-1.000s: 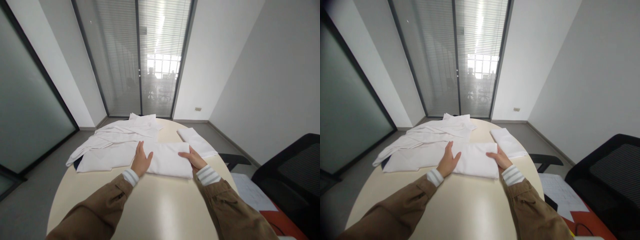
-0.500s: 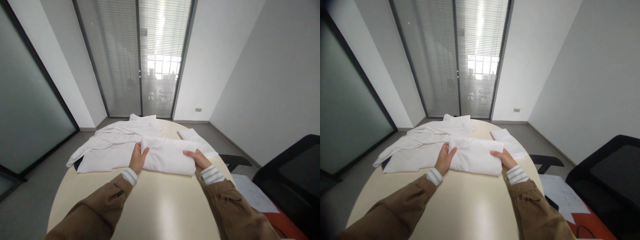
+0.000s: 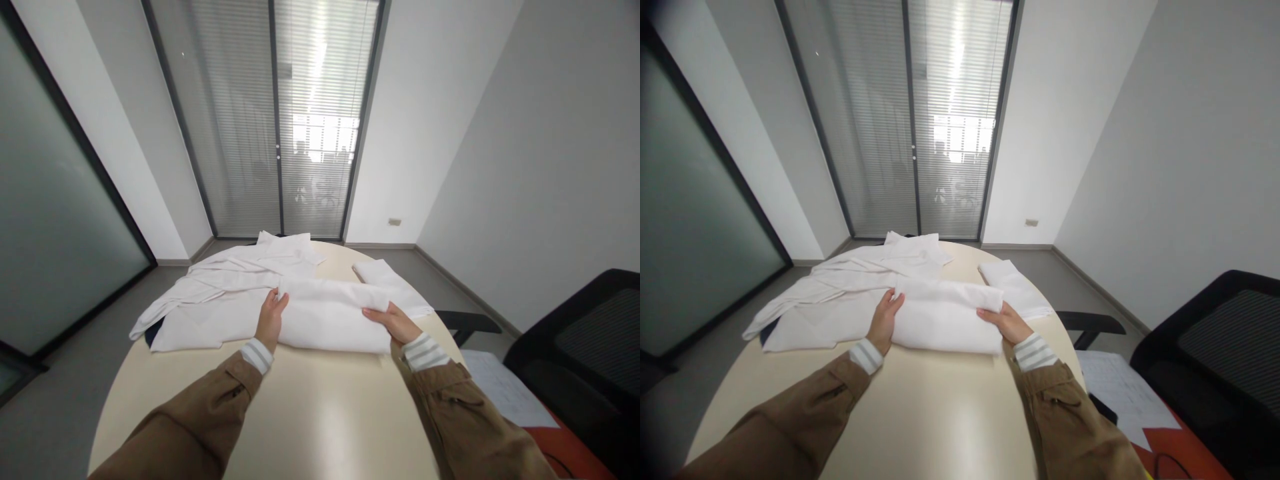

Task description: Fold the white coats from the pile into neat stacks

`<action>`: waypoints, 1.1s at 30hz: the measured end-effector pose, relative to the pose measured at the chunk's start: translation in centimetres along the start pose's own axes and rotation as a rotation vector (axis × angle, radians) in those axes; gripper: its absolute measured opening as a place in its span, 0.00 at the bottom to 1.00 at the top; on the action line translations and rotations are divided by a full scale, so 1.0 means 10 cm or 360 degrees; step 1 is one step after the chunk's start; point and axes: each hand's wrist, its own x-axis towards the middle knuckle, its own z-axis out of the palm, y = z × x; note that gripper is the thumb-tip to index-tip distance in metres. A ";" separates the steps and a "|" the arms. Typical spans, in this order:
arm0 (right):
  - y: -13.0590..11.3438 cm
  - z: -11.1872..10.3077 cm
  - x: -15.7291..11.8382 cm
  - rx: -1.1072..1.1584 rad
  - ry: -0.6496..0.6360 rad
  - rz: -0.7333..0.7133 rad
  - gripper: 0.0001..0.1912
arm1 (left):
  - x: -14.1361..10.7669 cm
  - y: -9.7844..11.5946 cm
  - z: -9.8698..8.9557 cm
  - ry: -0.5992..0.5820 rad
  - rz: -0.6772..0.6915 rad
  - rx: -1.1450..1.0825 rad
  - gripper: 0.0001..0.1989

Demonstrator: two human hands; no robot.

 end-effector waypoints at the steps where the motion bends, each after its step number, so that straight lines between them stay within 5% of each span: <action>1: -0.01 0.01 0.00 0.0001 0.0014 0.0021 0.25 | 0.00 -0.02 0.00 -0.0013 -0.0008 0.0030 0.23; 6: -0.02 0.02 0.00 0.0025 0.0199 -0.0017 0.29 | 0.03 -0.10 -0.01 -0.0002 -0.0008 0.0111 0.25; 10: -0.05 -0.05 0.03 0.0120 0.0400 -0.0102 0.28 | 0.03 -0.12 -0.04 -0.0030 -0.0232 -0.0014 0.28; 21: -0.19 -0.44 0.21 0.0488 0.1067 -0.0643 0.27 | -0.05 -0.11 0.02 -0.0255 -0.0190 0.0327 0.22; 24: -0.15 -0.65 0.29 0.0566 0.1150 -0.0685 0.25 | -0.12 -0.10 0.02 -0.0466 0.0013 0.0631 0.17; 29: 0.02 -0.94 0.42 0.0623 0.1212 -0.0671 0.21 | -0.28 -0.10 -0.01 -0.0955 0.0655 0.1252 0.14; 33: 0.13 -1.06 0.50 0.0675 0.1245 -0.0485 0.17 | -0.32 -0.12 -0.03 -0.1072 0.0786 0.1473 0.16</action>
